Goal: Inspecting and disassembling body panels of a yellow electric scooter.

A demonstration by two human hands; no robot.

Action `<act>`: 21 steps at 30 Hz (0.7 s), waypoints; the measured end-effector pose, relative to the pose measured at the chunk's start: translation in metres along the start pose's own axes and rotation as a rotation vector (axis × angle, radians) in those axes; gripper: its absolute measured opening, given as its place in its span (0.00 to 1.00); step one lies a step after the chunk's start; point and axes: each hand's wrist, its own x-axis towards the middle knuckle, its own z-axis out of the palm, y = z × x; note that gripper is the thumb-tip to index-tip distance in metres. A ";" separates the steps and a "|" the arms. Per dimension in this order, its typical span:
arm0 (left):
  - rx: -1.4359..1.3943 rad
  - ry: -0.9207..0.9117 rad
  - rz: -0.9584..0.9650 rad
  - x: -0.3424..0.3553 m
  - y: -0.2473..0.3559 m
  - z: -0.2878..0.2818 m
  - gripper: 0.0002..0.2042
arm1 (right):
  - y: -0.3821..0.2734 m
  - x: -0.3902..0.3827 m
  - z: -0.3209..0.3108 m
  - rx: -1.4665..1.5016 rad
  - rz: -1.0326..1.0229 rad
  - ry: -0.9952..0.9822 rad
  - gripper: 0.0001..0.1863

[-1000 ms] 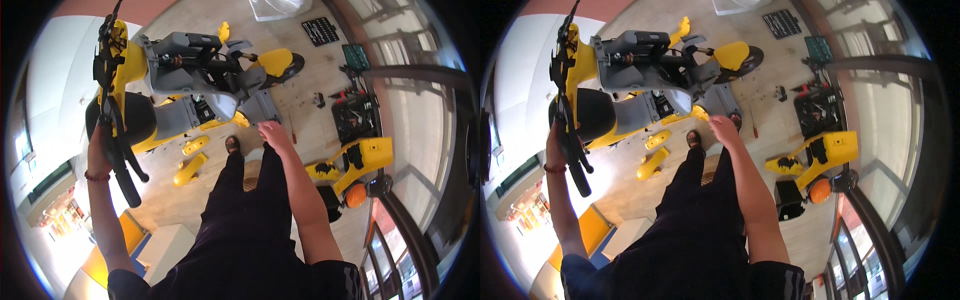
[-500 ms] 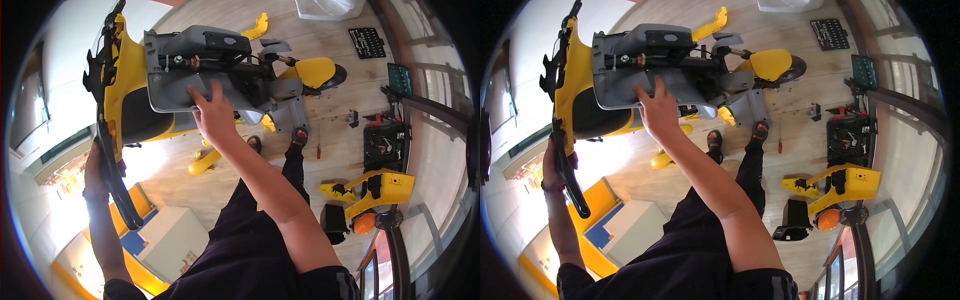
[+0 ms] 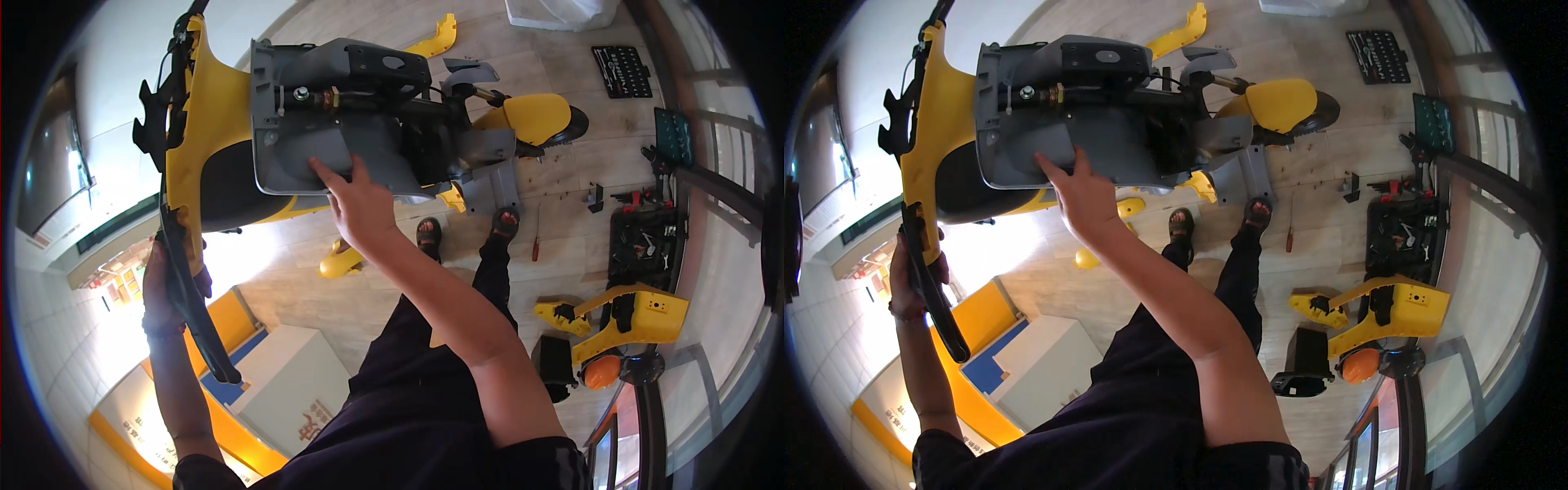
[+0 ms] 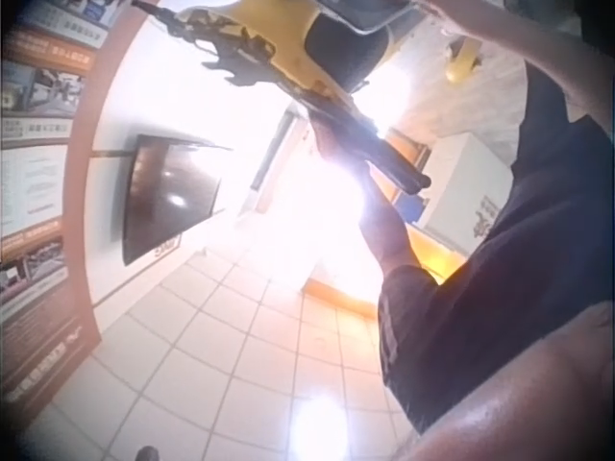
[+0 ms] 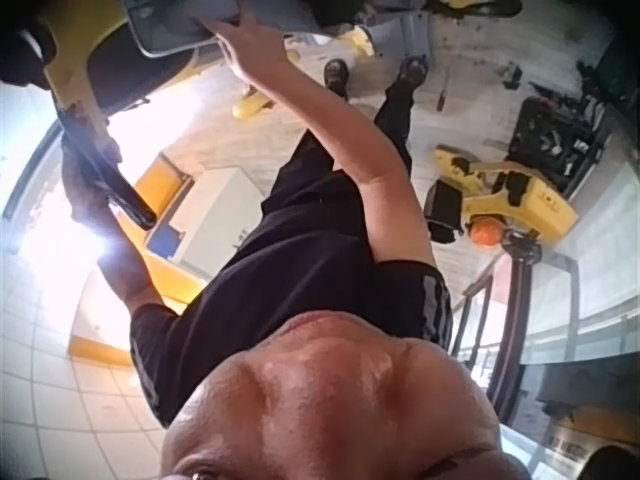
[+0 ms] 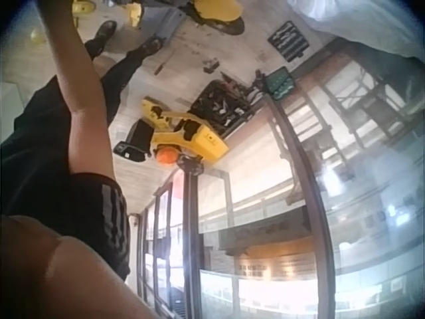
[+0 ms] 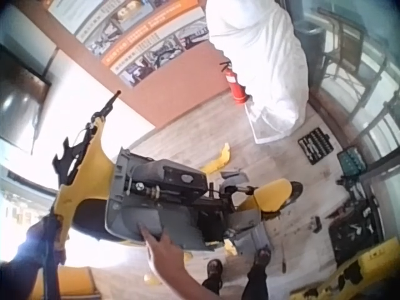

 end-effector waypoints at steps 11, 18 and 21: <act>0.085 0.100 -0.036 -0.002 0.001 0.004 0.25 | 0.005 0.006 -0.016 0.014 -0.018 0.016 0.31; 0.057 0.177 -0.070 -0.003 0.005 0.011 0.28 | 0.010 0.004 -0.018 -0.009 0.001 0.018 0.30; 0.045 0.129 -0.051 -0.002 0.006 0.012 0.28 | 0.008 0.004 -0.018 -0.004 0.012 -0.002 0.30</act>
